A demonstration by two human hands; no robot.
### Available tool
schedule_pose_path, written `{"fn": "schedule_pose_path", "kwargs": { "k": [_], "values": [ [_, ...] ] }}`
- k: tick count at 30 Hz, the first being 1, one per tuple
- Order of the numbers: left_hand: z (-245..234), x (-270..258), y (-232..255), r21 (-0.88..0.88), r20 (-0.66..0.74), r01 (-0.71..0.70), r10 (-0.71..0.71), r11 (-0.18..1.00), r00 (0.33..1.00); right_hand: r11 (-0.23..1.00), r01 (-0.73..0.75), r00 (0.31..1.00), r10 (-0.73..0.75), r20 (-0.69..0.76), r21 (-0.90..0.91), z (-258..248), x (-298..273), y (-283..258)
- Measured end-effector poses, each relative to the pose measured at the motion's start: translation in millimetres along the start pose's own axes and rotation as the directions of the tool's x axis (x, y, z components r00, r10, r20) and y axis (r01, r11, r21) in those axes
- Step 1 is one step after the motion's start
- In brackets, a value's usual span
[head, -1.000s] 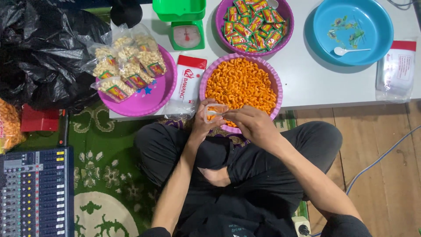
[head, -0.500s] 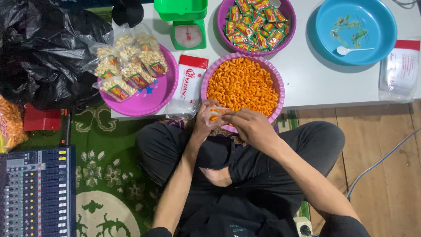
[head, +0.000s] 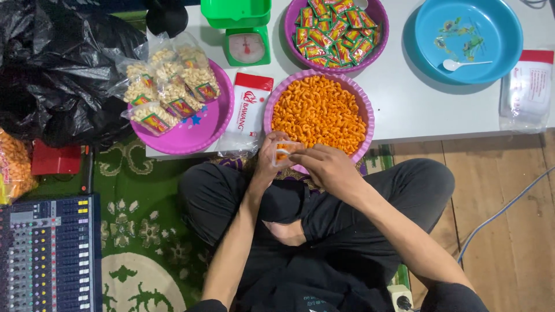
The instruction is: Scooping orange snacks from a bowl into small plastic bags using a spoon
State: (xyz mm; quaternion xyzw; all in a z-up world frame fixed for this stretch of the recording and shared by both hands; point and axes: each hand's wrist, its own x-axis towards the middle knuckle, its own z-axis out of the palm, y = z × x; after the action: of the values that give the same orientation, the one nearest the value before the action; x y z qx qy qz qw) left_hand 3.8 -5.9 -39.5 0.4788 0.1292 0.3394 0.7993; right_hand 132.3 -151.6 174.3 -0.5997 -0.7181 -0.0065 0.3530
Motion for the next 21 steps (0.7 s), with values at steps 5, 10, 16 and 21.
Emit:
{"fn": "schedule_pose_path", "kwargs": {
  "k": [5,10,16,21],
  "values": [
    [-9.6,3.9,-13.5,0.076,0.015,-0.040,0.039,0.996,0.999,1.000,-0.013,1.000,0.013,-0.006,-0.010,-1.4,-7.1,1.6],
    [-1.7,3.9,-5.2,-0.006,-0.005,0.013,-0.013,1.000,1.000,0.998,-0.044,0.999,0.044,-0.004,0.036,-10.8,-3.5,-0.8],
    [13.6,1.9,18.0,-0.013,-0.105,0.023,-0.025,1.000,0.994,0.898,-0.275,0.932,0.337,-0.136,0.342,-45.3,-23.1,21.7],
    [12.3,0.5,22.6,-0.062,-0.169,0.050,-0.059,0.997,0.984,0.818,-0.520,0.769,0.574,-0.281,0.245,-71.8,-61.0,73.8]
  ]
}}
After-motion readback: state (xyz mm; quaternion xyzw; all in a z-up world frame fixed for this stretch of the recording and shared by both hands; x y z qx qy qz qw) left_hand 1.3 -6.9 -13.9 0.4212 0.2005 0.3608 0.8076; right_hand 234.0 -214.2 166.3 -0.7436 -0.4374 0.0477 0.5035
